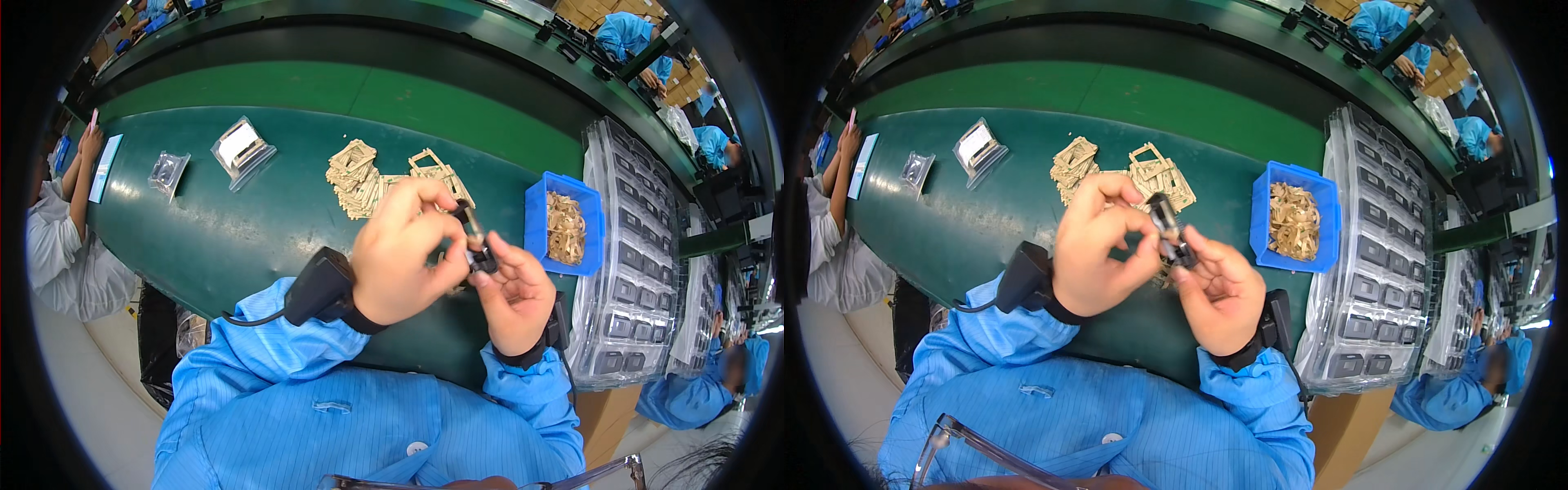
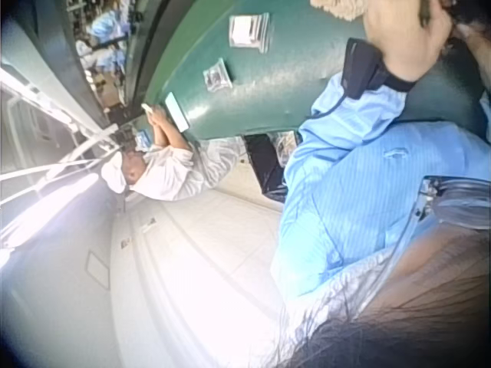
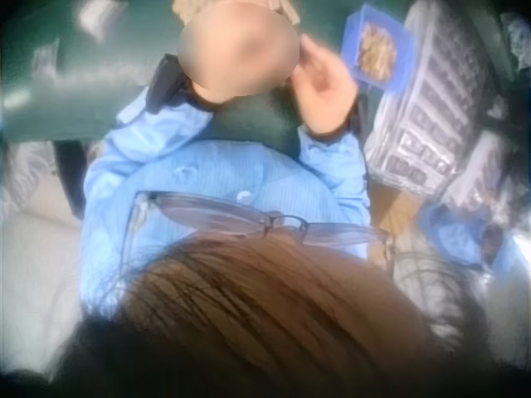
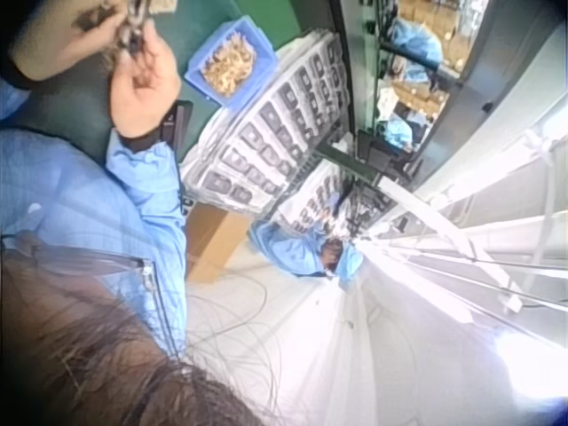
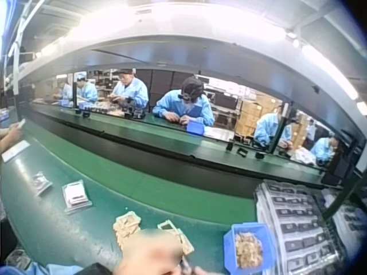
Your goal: Assembling small electronic components into a plastic housing on a factory production line.
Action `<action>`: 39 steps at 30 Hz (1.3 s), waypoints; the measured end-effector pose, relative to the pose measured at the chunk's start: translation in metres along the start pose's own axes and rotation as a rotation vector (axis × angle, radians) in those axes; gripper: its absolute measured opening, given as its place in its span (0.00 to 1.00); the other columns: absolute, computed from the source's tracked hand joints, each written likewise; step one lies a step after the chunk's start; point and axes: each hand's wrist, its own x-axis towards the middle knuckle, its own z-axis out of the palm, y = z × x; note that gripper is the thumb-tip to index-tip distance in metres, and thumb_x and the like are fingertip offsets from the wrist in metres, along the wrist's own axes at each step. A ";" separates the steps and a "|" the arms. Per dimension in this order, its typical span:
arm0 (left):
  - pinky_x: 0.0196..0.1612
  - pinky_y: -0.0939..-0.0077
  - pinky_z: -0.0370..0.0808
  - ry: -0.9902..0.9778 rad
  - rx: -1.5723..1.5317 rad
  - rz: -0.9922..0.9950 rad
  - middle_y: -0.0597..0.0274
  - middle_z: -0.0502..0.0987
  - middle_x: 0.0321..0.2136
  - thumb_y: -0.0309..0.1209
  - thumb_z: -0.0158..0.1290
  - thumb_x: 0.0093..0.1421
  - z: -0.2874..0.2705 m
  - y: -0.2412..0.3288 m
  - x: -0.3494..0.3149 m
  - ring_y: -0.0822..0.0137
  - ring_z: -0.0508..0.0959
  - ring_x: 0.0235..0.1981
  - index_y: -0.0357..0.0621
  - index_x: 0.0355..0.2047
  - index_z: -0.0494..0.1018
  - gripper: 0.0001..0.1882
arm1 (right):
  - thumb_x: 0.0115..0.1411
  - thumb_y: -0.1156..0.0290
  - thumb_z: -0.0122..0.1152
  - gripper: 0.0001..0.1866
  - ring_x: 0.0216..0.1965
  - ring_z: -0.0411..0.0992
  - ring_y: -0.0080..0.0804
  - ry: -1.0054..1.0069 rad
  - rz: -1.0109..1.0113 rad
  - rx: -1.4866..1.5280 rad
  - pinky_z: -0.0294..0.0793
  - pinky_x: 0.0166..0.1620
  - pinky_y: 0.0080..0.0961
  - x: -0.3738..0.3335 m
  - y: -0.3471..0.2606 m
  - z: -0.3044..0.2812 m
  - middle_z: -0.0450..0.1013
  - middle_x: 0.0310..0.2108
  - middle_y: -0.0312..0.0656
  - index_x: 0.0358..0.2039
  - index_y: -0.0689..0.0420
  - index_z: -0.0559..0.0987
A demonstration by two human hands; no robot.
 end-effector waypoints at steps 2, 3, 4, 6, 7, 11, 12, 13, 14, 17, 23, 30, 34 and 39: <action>0.25 0.84 0.72 0.066 0.025 -0.042 0.55 0.67 0.43 0.18 0.59 0.48 -0.005 -0.005 0.007 0.71 0.74 0.32 0.39 0.29 0.74 0.07 | 0.60 0.93 0.50 0.26 0.54 0.74 0.40 0.116 0.016 0.008 0.74 0.52 0.23 0.003 -0.003 -0.006 0.72 0.53 0.53 0.60 0.68 0.67; 0.25 0.85 0.72 0.131 0.052 -0.085 0.55 0.67 0.43 0.18 0.58 0.49 -0.007 -0.008 0.011 0.71 0.75 0.32 0.39 0.28 0.74 0.07 | 0.61 0.92 0.49 0.25 0.52 0.75 0.41 0.181 0.001 -0.016 0.75 0.50 0.22 0.005 -0.005 -0.010 0.73 0.52 0.53 0.60 0.68 0.67; 0.24 0.85 0.72 0.145 0.063 -0.128 0.55 0.70 0.42 0.17 0.57 0.49 -0.010 -0.010 0.012 0.70 0.76 0.32 0.40 0.27 0.74 0.06 | 0.61 0.91 0.49 0.25 0.52 0.75 0.41 0.260 0.008 -0.016 0.75 0.49 0.21 0.008 -0.008 -0.013 0.73 0.52 0.53 0.59 0.68 0.67; 0.25 0.84 0.73 0.000 -0.006 -0.141 0.56 0.72 0.40 0.18 0.57 0.50 -0.009 -0.012 0.009 0.70 0.77 0.31 0.40 0.27 0.74 0.05 | 0.63 0.88 0.49 0.23 0.50 0.76 0.40 0.380 -0.016 -0.014 0.76 0.47 0.20 0.013 -0.013 -0.019 0.73 0.52 0.53 0.59 0.68 0.67; 0.25 0.82 0.74 -0.145 -0.076 -0.151 0.57 0.75 0.38 0.18 0.56 0.50 -0.008 -0.013 0.008 0.69 0.77 0.31 0.40 0.27 0.74 0.05 | 0.63 0.87 0.50 0.21 0.47 0.77 0.39 0.445 -0.011 0.006 0.77 0.45 0.21 0.016 -0.016 -0.019 0.74 0.49 0.53 0.57 0.69 0.69; 0.29 0.74 0.77 -0.513 0.056 -0.250 0.58 0.79 0.27 0.20 0.58 0.52 -0.003 -0.007 -0.002 0.68 0.80 0.26 0.39 0.27 0.75 0.03 | 0.64 0.81 0.56 0.15 0.37 0.79 0.35 0.449 0.048 0.003 0.80 0.41 0.22 0.015 -0.015 -0.021 0.77 0.42 0.52 0.51 0.69 0.71; 0.30 0.73 0.77 -0.500 -0.010 -0.319 0.58 0.80 0.26 0.20 0.58 0.51 -0.001 -0.009 -0.004 0.68 0.81 0.26 0.40 0.27 0.75 0.04 | 0.65 0.79 0.57 0.13 0.36 0.79 0.34 0.415 0.074 -0.018 0.80 0.41 0.24 0.014 -0.014 -0.021 0.77 0.40 0.51 0.49 0.69 0.72; 0.30 0.73 0.77 -0.504 -0.012 -0.319 0.58 0.80 0.26 0.20 0.58 0.51 -0.002 -0.008 -0.004 0.68 0.81 0.26 0.40 0.27 0.75 0.04 | 0.65 0.78 0.57 0.12 0.36 0.79 0.32 0.397 0.112 -0.025 0.81 0.40 0.23 0.014 -0.015 -0.021 0.77 0.39 0.49 0.47 0.68 0.73; 0.30 0.73 0.77 -0.517 -0.010 -0.375 0.57 0.80 0.27 0.20 0.58 0.51 -0.004 -0.008 -0.002 0.67 0.82 0.27 0.40 0.27 0.75 0.04 | 0.66 0.78 0.56 0.11 0.35 0.79 0.31 0.395 0.130 -0.019 0.81 0.38 0.22 0.014 -0.015 -0.019 0.78 0.38 0.48 0.47 0.68 0.73; 0.31 0.74 0.77 -0.520 -0.030 -0.406 0.55 0.80 0.29 0.20 0.58 0.51 -0.008 -0.010 0.000 0.67 0.82 0.30 0.39 0.27 0.74 0.04 | 0.66 0.78 0.56 0.10 0.34 0.78 0.29 0.386 0.168 -0.022 0.81 0.35 0.20 0.015 -0.016 -0.015 0.78 0.36 0.47 0.46 0.67 0.74; 0.40 0.77 0.79 -0.223 -0.215 -0.435 0.56 0.80 0.39 0.20 0.57 0.57 -0.005 0.004 0.012 0.68 0.81 0.39 0.38 0.38 0.77 0.08 | 0.66 0.77 0.56 0.09 0.36 0.78 0.27 0.273 0.303 -0.021 0.82 0.37 0.22 0.009 -0.020 -0.015 0.77 0.36 0.46 0.45 0.68 0.75; 0.43 0.81 0.78 -0.331 -0.808 -0.669 0.56 0.82 0.39 0.21 0.56 0.63 -0.003 0.004 0.004 0.74 0.80 0.39 0.35 0.48 0.78 0.13 | 0.65 0.81 0.56 0.10 0.41 0.79 0.31 0.138 0.217 0.065 0.85 0.40 0.26 0.001 -0.018 -0.011 0.76 0.40 0.46 0.46 0.68 0.75; 0.38 0.80 0.77 -0.314 -0.648 -0.585 0.56 0.83 0.35 0.22 0.58 0.61 -0.002 0.003 0.002 0.72 0.81 0.35 0.36 0.43 0.81 0.10 | 0.65 0.82 0.56 0.10 0.41 0.79 0.32 0.135 0.176 0.040 0.85 0.40 0.27 -0.001 -0.019 -0.010 0.76 0.41 0.46 0.46 0.68 0.76; 0.33 0.77 0.76 -0.291 -0.258 -0.243 0.57 0.82 0.30 0.24 0.59 0.59 -0.003 0.004 0.002 0.67 0.82 0.30 0.39 0.40 0.82 0.08 | 0.65 0.80 0.56 0.08 0.39 0.80 0.31 0.152 0.148 0.036 0.85 0.39 0.28 -0.001 -0.018 -0.009 0.77 0.39 0.46 0.44 0.68 0.77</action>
